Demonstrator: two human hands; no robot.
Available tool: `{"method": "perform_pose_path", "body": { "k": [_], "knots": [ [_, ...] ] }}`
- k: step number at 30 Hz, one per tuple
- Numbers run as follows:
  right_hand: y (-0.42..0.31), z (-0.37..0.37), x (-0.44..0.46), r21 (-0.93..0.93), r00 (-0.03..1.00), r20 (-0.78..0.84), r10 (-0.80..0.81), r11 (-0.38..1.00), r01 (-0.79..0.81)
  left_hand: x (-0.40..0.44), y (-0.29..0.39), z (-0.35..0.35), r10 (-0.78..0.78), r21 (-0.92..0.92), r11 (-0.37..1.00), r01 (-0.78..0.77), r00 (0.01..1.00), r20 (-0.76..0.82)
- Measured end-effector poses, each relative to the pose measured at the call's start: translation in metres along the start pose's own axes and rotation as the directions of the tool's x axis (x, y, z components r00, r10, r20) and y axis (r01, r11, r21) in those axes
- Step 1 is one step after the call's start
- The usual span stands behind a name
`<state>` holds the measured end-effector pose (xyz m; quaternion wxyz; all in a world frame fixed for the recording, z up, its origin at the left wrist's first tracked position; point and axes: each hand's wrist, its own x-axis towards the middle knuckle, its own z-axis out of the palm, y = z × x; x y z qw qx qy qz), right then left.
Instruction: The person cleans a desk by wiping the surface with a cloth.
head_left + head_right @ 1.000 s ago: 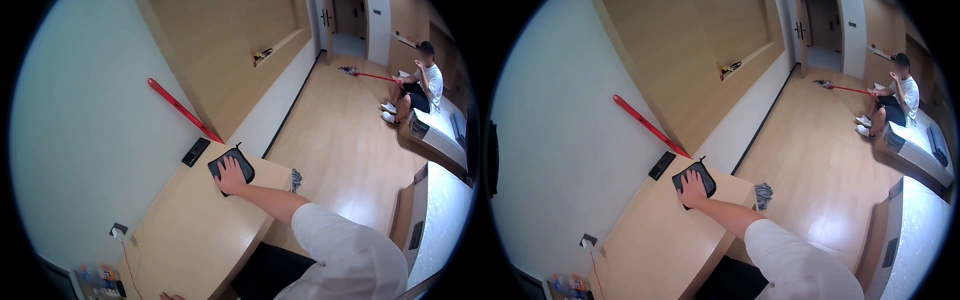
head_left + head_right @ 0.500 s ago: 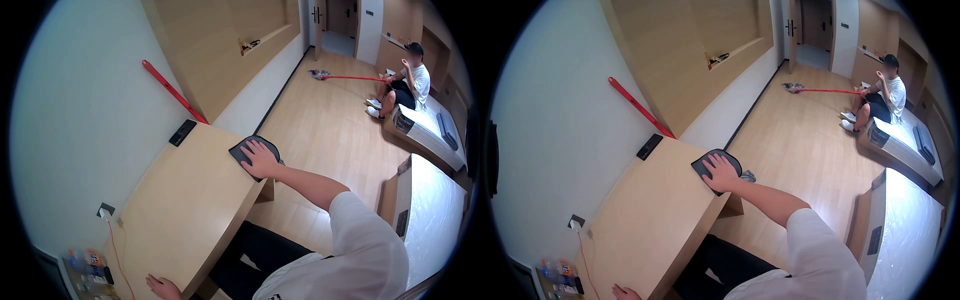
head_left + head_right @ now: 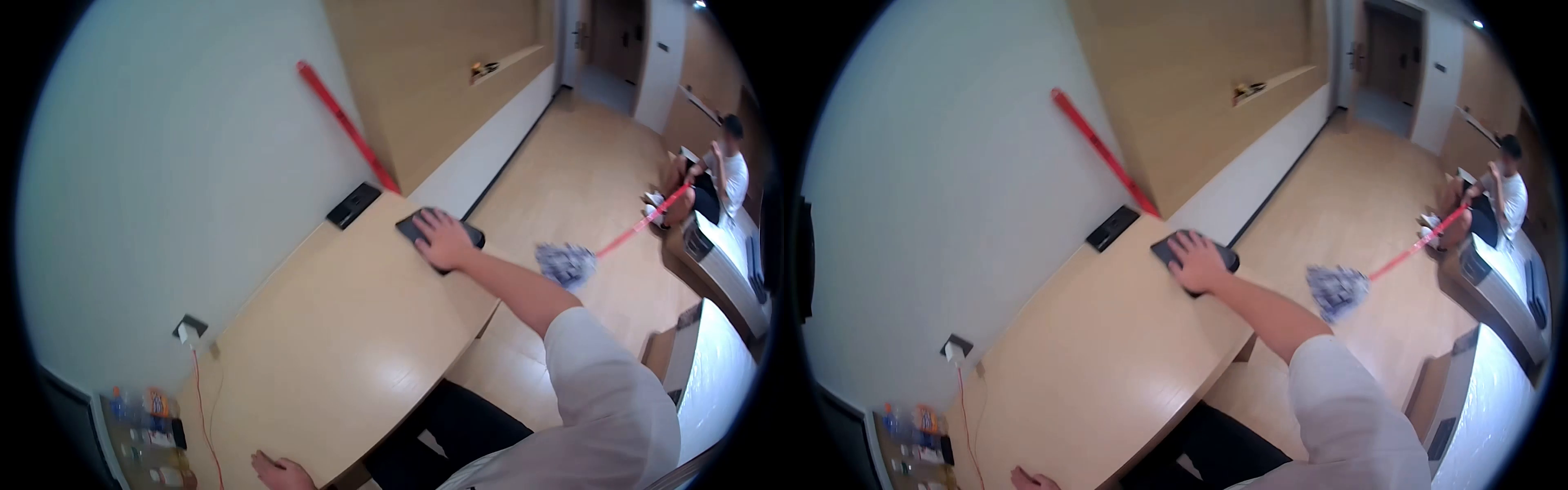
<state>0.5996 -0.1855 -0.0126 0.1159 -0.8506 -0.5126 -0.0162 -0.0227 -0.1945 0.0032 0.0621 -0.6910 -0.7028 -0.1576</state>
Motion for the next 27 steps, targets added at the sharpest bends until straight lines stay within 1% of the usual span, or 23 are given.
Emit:
{"method": "perform_pose_path", "body": {
  "k": [1,2,5,6,8,12,13,14,16,17,19,21,22,23,24,25,27],
  "knots": [
    [-0.002,0.004,0.016,-0.008,1.000,-0.026,-0.008,1.000,0.008,0.001,0.005,-0.002,0.009,-0.007,1.000,-0.009,1.000,-0.007],
    [-0.007,0.005,0.030,-0.014,1.000,-0.010,0.010,1.000,-0.010,0.000,0.005,-0.001,0.013,-0.012,1.000,-0.013,1.000,-0.015],
    [-0.023,-0.001,0.061,0.025,0.998,0.017,0.052,0.998,-0.053,0.002,-0.002,0.012,-0.131,-0.039,0.990,0.134,0.989,0.068],
    [-0.026,0.001,0.071,0.045,0.998,0.016,0.057,0.997,-0.057,0.003,-0.003,0.013,-0.132,-0.056,0.989,0.135,0.990,0.046],
    [-0.023,0.011,0.090,0.030,1.000,0.016,0.018,0.999,-0.018,0.002,0.000,0.015,-0.118,-0.101,0.988,0.118,0.993,0.006],
    [-0.030,0.015,0.115,-0.004,1.000,0.025,-0.016,1.000,0.016,0.002,0.009,0.008,-0.111,-0.086,0.990,0.109,0.994,-0.023],
    [-0.029,0.025,0.117,-0.039,0.993,-0.104,-0.053,0.998,0.049,0.003,0.010,0.006,-0.097,-0.078,0.992,0.094,0.995,-0.022],
    [-0.029,0.035,0.120,-0.063,0.977,-0.197,-0.079,0.996,0.068,0.003,0.008,0.006,-0.080,-0.073,0.994,0.078,0.997,-0.023],
    [-0.027,0.052,0.127,-0.106,0.910,-0.376,-0.176,0.983,0.147,0.003,0.005,0.008,-0.106,-0.067,0.992,0.104,0.994,-0.022],
    [-0.025,0.064,0.130,-0.148,0.844,-0.464,-0.267,0.963,0.223,0.003,0.004,0.010,-0.111,-0.068,0.992,0.109,0.994,-0.015],
    [-0.028,0.090,0.128,-0.247,0.666,-0.614,-0.423,0.905,0.346,0.003,0.004,0.011,-0.108,-0.059,0.993,0.107,0.994,-0.021],
    [-0.045,0.107,0.118,-0.325,0.516,-0.682,-0.519,0.847,0.421,0.000,0.000,0.009,-0.087,-0.044,0.995,0.085,0.995,-0.055],
    [-0.062,0.102,0.104,-0.253,0.645,-0.590,-0.486,0.869,0.424,0.001,-0.001,0.013,-0.061,-0.038,0.998,0.059,0.995,-0.076],
    [-0.087,0.091,0.084,-0.142,0.808,-0.415,-0.419,0.907,0.398,0.000,-0.002,0.015,-0.036,-0.028,0.999,0.034,0.995,-0.094],
    [-0.112,0.079,0.064,-0.073,0.885,-0.274,-0.375,0.926,0.370,-0.002,-0.003,0.017,-0.039,-0.021,0.999,0.037,0.994,-0.100],
    [-0.136,0.073,0.045,-0.036,0.901,-0.199,-0.386,0.922,0.387,-0.002,-0.003,0.017,-0.040,-0.014,0.999,0.038,0.993,-0.108],
    [-0.186,0.064,0.003,0.032,0.877,-0.123,-0.464,0.882,0.471,0.001,-0.002,0.019,-0.047,-0.017,0.999,0.045,0.991,-0.122]
  ]
}}
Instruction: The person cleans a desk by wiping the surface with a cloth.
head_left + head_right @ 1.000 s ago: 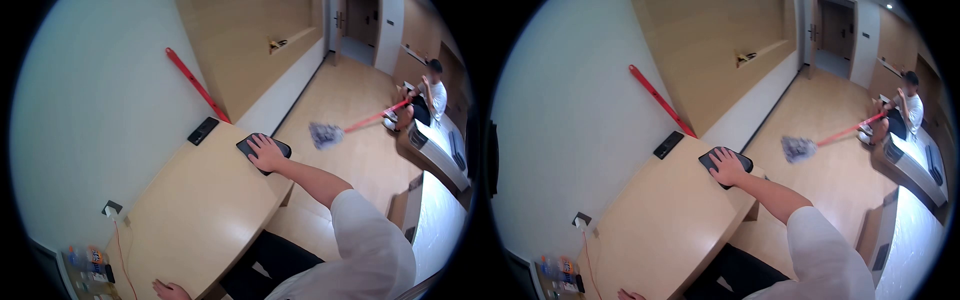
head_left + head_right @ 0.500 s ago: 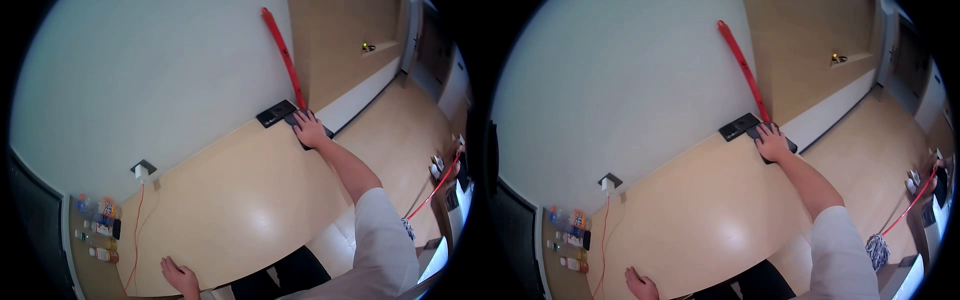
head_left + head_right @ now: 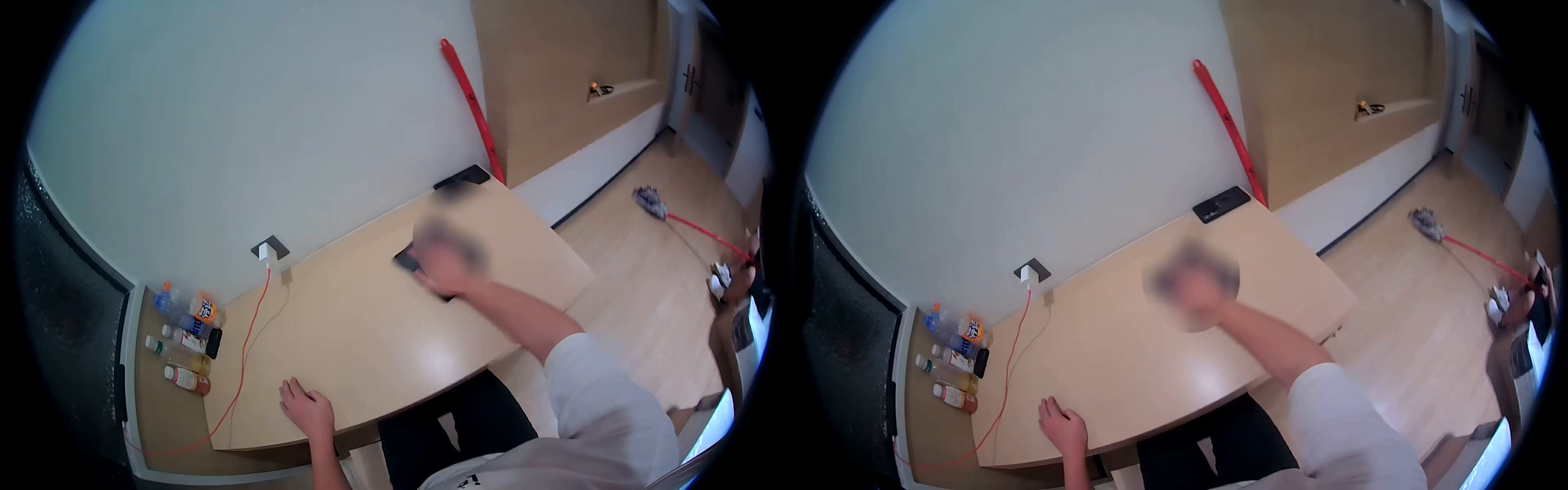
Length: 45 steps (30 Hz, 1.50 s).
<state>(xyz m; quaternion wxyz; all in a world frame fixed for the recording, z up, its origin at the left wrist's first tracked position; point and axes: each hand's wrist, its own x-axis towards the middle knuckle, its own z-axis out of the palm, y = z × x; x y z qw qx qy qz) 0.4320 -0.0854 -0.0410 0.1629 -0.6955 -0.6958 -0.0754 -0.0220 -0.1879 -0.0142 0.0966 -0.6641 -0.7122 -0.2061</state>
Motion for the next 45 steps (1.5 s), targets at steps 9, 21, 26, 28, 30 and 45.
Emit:
{"method": "perform_pose_path", "body": {
  "k": [9,21,26,28,30,45],
  "knots": [
    [-0.203,-0.062,-0.105,0.429,0.789,0.357,-0.500,0.838,0.337,-0.005,-0.008,-0.001,-0.027,-0.066,0.997,0.035,0.992,0.123],
    [0.057,-0.135,-0.156,0.035,0.894,0.171,0.413,0.905,-0.425,-0.004,-0.014,0.002,0.026,-0.088,0.996,-0.017,0.994,0.104],
    [0.125,-0.094,-0.147,-0.172,0.855,0.077,0.513,0.851,-0.496,0.001,-0.001,-0.001,0.068,-0.067,0.996,-0.063,0.995,0.074],
    [0.136,-0.087,-0.122,-0.235,0.835,0.089,0.544,0.826,-0.513,0.004,0.017,-0.015,0.097,-0.056,0.994,-0.095,0.994,0.051],
    [0.142,-0.084,-0.103,-0.207,0.834,0.095,0.544,0.830,-0.518,0.005,0.019,-0.019,0.078,-0.012,0.997,-0.077,0.994,0.074],
    [0.184,-0.067,0.026,-0.022,0.851,0.149,0.503,0.862,-0.506,0.002,0.006,-0.028,0.099,0.095,0.990,-0.100,0.995,0.013]
  ]
}}
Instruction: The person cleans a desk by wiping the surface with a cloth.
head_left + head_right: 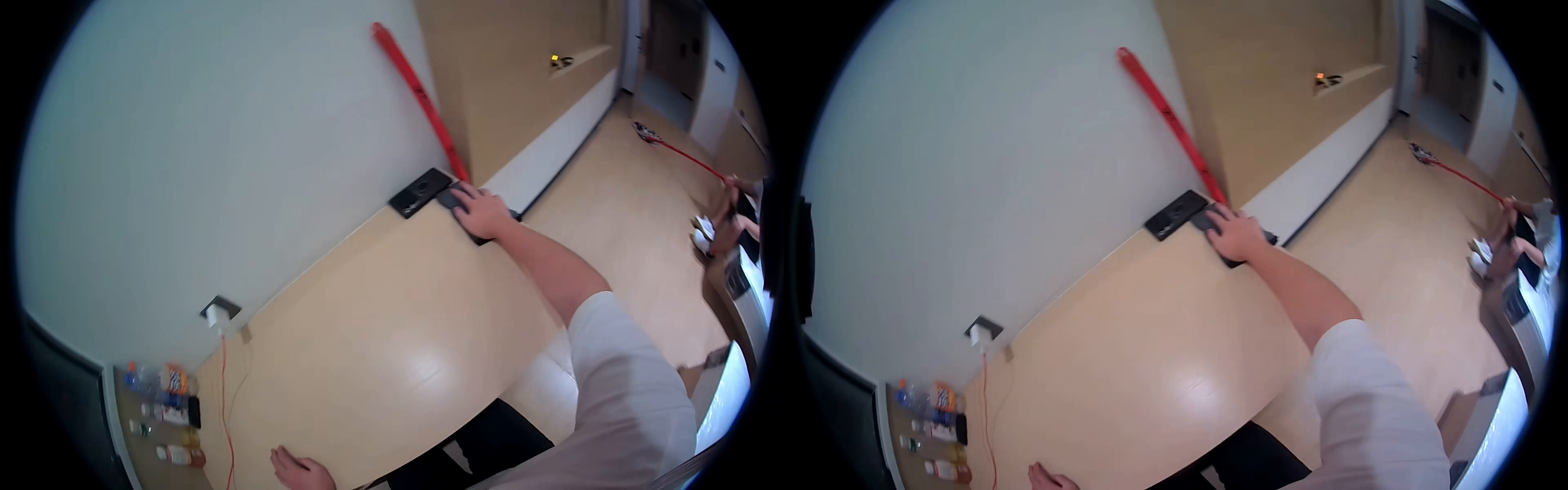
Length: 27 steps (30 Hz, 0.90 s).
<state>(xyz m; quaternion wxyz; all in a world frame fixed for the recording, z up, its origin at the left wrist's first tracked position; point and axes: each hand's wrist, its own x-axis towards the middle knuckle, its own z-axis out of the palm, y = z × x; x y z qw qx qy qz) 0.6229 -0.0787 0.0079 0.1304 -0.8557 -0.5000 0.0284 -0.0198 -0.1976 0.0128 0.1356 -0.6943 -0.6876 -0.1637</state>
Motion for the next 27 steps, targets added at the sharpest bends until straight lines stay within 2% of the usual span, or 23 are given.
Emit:
{"method": "perform_pose_path", "body": {
  "k": [3,6,7,12,14,16,17,18,20,22,24,25,27],
  "knots": [
    [-0.002,0.000,0.008,0.000,1.000,0.009,0.019,1.000,-0.019,-0.001,0.005,0.001,0.015,0.017,1.000,-0.014,0.998,-0.053],
    [-0.017,0.007,-0.012,-0.078,1.000,-0.015,-0.012,0.997,0.010,0.001,0.003,0.017,-0.168,-0.081,0.980,0.181,0.975,0.146],
    [-0.023,0.012,-0.021,-0.124,0.999,-0.035,-0.033,0.992,0.028,0.000,0.002,0.017,-0.140,-0.102,0.983,0.152,0.983,0.120],
    [-0.112,0.038,-0.098,-0.090,0.930,0.034,-0.366,0.926,0.367,-0.002,-0.004,0.022,-0.118,-0.093,0.987,0.131,0.984,0.137],
    [-0.168,0.049,-0.150,0.001,0.847,0.021,-0.531,0.847,0.532,-0.006,-0.005,0.024,-0.118,-0.086,0.988,0.129,0.985,0.127],
    [-0.226,0.045,-0.206,0.084,0.719,0.059,-0.692,0.722,0.687,-0.005,-0.005,0.031,-0.129,-0.090,0.986,0.137,0.987,0.094],
    [-0.251,0.054,-0.232,0.134,0.638,0.021,-0.770,0.635,0.761,-0.005,-0.006,0.033,-0.144,-0.107,0.982,0.154,0.985,0.100],
    [-0.268,0.064,-0.263,0.182,0.552,-0.003,-0.834,0.543,0.820,-0.007,-0.006,0.031,-0.139,-0.107,0.983,0.151,0.984,0.110],
    [-0.298,0.067,-0.307,0.227,0.449,0.003,-0.894,0.438,0.870,-0.009,-0.011,0.031,-0.130,-0.129,0.981,0.144,0.985,0.110],
    [-0.306,0.061,-0.324,0.247,0.432,0.008,-0.902,0.420,0.873,-0.011,-0.012,0.035,-0.123,-0.166,0.976,0.140,0.987,0.107],
    [-0.298,0.060,-0.315,0.261,0.474,0.066,-0.878,0.473,0.841,-0.011,-0.020,0.033,-0.108,-0.189,0.973,0.131,0.986,0.129],
    [-0.286,0.063,-0.306,0.184,0.518,0.020,-0.855,0.513,0.839,-0.010,-0.021,0.032,-0.113,-0.196,0.971,0.136,0.986,0.122],
    [-0.243,0.048,-0.278,0.162,0.612,-0.152,-0.776,0.591,0.790,-0.011,-0.018,0.032,-0.116,-0.205,0.969,0.137,0.987,0.114]
  ]
}}
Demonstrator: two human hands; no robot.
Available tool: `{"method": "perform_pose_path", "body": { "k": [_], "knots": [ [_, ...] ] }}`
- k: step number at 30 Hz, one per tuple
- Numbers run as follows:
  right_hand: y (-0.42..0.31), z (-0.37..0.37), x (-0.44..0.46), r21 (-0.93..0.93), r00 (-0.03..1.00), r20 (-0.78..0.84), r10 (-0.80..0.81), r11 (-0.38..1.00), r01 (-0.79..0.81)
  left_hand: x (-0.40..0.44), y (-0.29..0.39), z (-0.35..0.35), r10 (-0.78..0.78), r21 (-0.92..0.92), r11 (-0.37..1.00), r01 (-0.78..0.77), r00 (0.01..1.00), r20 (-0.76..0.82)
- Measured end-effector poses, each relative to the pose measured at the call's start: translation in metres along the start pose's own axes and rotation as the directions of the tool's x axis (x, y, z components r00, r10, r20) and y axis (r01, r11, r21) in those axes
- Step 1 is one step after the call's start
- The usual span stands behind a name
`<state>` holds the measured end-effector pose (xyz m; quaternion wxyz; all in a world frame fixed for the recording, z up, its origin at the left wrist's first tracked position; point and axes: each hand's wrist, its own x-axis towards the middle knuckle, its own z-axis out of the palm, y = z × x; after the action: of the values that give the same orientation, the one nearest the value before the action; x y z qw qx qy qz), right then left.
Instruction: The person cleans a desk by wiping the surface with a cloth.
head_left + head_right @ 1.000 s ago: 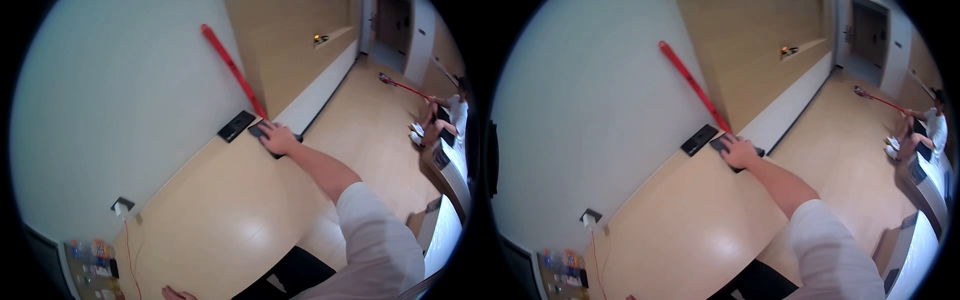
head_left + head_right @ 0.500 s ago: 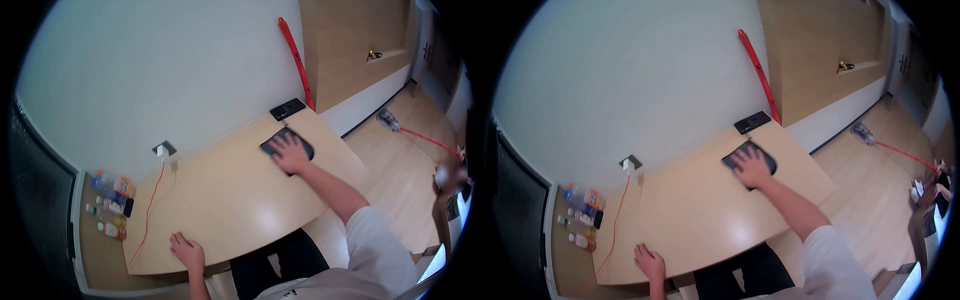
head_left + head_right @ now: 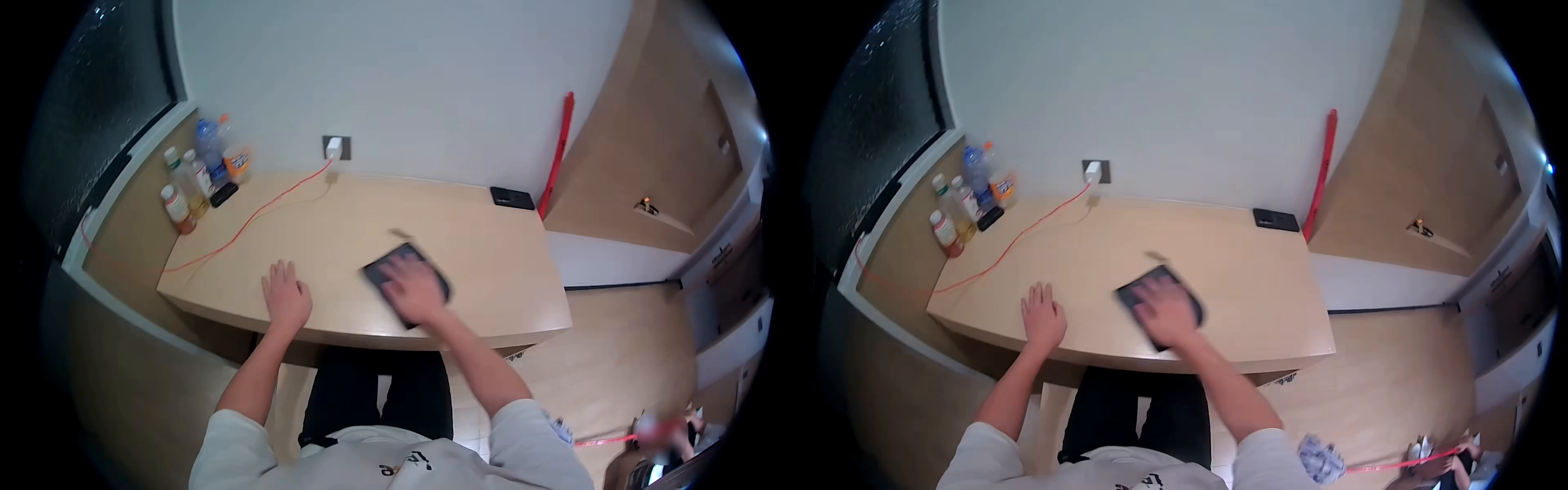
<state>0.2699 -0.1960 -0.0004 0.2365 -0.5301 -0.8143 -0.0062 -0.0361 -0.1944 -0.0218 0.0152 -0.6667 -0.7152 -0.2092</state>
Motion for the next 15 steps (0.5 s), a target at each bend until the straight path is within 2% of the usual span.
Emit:
{"method": "perform_pose_path", "body": {
  "k": [2,5,6,7,8,9,13,15],
  "knots": [
    [0.054,-0.034,-0.027,-0.059,0.988,-0.038,0.151,0.986,-0.153,-0.003,-0.001,-0.003,-0.004,-0.001,1.000,0.004,1.000,0.007],
    [0.150,-0.080,-0.084,-0.210,0.910,-0.140,0.391,0.886,-0.413,0.001,0.004,-0.002,-0.032,-0.018,0.999,0.031,0.999,-0.015],
    [0.187,-0.090,-0.105,-0.291,0.854,-0.159,0.496,0.803,-0.521,0.000,0.006,0.000,-0.042,-0.020,0.999,0.042,0.999,-0.021],
    [0.235,-0.091,-0.129,-0.303,0.828,-0.185,0.530,0.771,-0.561,-0.003,0.009,0.002,-0.036,-0.014,0.999,0.036,0.999,-0.018],
    [0.245,-0.107,-0.136,-0.353,0.731,-0.135,0.669,0.657,-0.666,-0.003,0.011,0.002,-0.029,0.007,1.000,0.029,0.999,-0.029],
    [0.259,-0.117,-0.137,-0.392,0.707,-0.078,0.703,0.631,-0.670,0.000,0.011,0.000,-0.026,0.033,0.999,0.027,0.999,-0.042],
    [0.284,-0.111,-0.103,-0.418,0.635,-0.023,0.772,0.570,-0.708,0.006,0.016,-0.012,-0.024,0.049,0.998,0.025,0.999,-0.024],
    [0.293,-0.108,-0.075,-0.406,0.646,0.001,0.764,0.591,-0.698,0.008,0.021,-0.015,-0.042,0.059,0.997,0.041,0.999,0.012]
  ]
}}
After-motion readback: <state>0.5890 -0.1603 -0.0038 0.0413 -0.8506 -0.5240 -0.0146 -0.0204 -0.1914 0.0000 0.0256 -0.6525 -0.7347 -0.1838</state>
